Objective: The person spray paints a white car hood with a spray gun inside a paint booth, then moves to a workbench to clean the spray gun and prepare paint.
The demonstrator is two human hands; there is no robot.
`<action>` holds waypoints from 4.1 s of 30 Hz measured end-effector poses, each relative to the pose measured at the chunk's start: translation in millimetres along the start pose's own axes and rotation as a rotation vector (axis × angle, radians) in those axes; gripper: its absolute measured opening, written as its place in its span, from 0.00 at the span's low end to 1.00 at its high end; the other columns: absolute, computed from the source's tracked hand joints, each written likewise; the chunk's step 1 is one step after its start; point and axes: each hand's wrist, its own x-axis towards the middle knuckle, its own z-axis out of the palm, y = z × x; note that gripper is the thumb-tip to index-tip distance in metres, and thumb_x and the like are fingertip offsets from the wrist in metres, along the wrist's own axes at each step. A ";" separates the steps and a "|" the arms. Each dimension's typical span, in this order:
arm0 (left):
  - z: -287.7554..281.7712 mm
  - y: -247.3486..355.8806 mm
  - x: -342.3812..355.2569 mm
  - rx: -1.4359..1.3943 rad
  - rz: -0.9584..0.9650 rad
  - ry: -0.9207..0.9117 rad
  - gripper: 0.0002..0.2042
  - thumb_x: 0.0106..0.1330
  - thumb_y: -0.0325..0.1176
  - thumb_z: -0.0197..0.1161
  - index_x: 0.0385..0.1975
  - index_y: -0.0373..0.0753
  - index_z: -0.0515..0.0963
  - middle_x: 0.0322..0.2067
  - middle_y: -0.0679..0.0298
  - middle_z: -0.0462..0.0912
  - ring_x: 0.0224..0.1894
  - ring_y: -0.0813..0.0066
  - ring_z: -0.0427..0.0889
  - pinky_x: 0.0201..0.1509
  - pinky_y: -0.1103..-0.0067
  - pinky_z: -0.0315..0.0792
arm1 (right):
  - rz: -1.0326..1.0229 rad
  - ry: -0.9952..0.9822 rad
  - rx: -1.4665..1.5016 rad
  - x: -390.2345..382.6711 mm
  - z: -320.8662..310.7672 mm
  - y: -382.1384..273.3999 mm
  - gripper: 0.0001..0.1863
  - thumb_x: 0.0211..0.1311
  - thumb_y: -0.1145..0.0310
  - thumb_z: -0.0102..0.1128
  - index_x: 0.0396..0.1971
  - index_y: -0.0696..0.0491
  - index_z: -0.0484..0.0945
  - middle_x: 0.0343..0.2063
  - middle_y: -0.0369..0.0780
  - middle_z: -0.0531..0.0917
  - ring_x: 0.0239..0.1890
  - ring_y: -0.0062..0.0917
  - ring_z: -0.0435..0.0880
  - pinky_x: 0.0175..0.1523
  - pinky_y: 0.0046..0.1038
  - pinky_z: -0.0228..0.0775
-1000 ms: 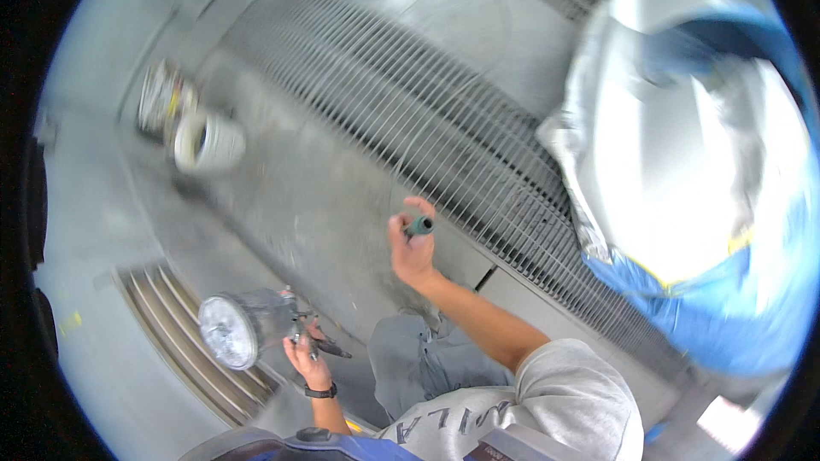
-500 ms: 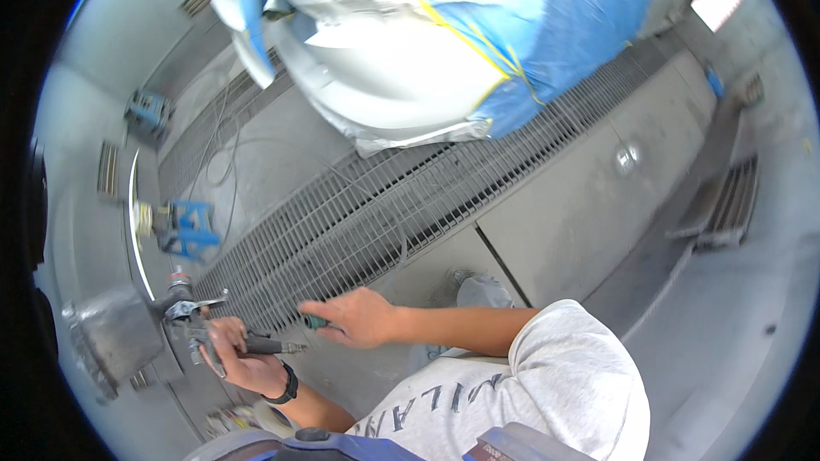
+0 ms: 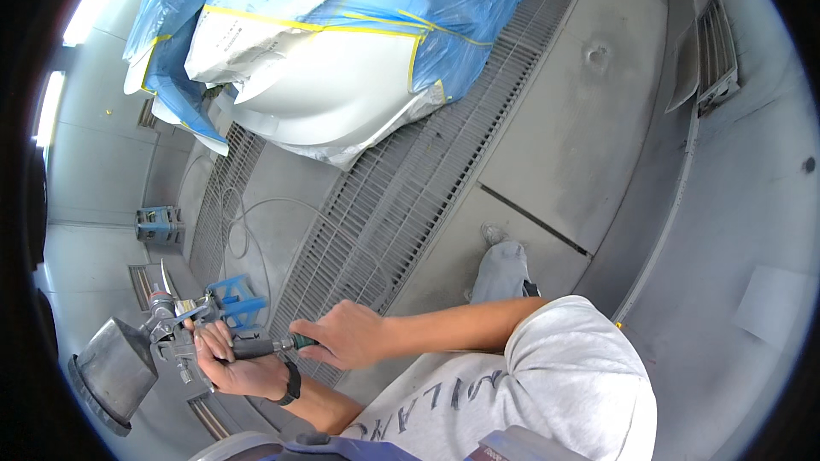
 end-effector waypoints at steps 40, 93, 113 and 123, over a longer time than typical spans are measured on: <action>-193.8 -159.9 29.9 1.250 0.625 -1.509 0.05 0.63 0.30 0.58 0.26 0.37 0.74 0.24 0.56 0.79 0.32 0.59 0.81 0.36 0.68 0.76 | 0.532 -0.121 -0.356 41.1 132.5 138.1 0.43 0.54 0.66 0.62 0.74 0.50 0.61 0.27 0.53 0.84 0.28 0.50 0.83 0.39 0.41 0.79; -176.4 -482.8 -140.8 0.995 -0.789 -2.150 0.39 0.60 0.43 0.68 0.68 0.29 0.63 0.60 0.43 0.75 0.66 0.46 0.69 0.70 0.63 0.64 | 0.627 1.443 0.259 16.9 -319.0 405.9 0.37 0.77 0.38 0.34 0.59 0.55 0.77 0.29 0.41 0.85 0.28 0.22 0.85 0.21 0.25 0.71; -296.7 -468.0 -69.9 1.125 -1.039 -2.297 0.31 0.65 0.42 0.65 0.67 0.38 0.68 0.59 0.54 0.80 0.63 0.54 0.77 0.65 0.66 0.72 | 0.528 1.475 0.390 -47.9 -256.0 456.4 0.37 0.75 0.36 0.38 0.54 0.56 0.81 0.28 0.43 0.86 0.27 0.23 0.85 0.21 0.23 0.71; -282.0 -448.9 -87.7 1.094 -1.157 -2.351 0.30 0.66 0.39 0.63 0.68 0.39 0.67 0.62 0.53 0.77 0.65 0.56 0.75 0.68 0.67 0.70 | 0.516 1.398 0.765 -71.4 -231.3 444.1 0.36 0.77 0.39 0.40 0.59 0.57 0.78 0.29 0.41 0.86 0.26 0.21 0.85 0.18 0.21 0.69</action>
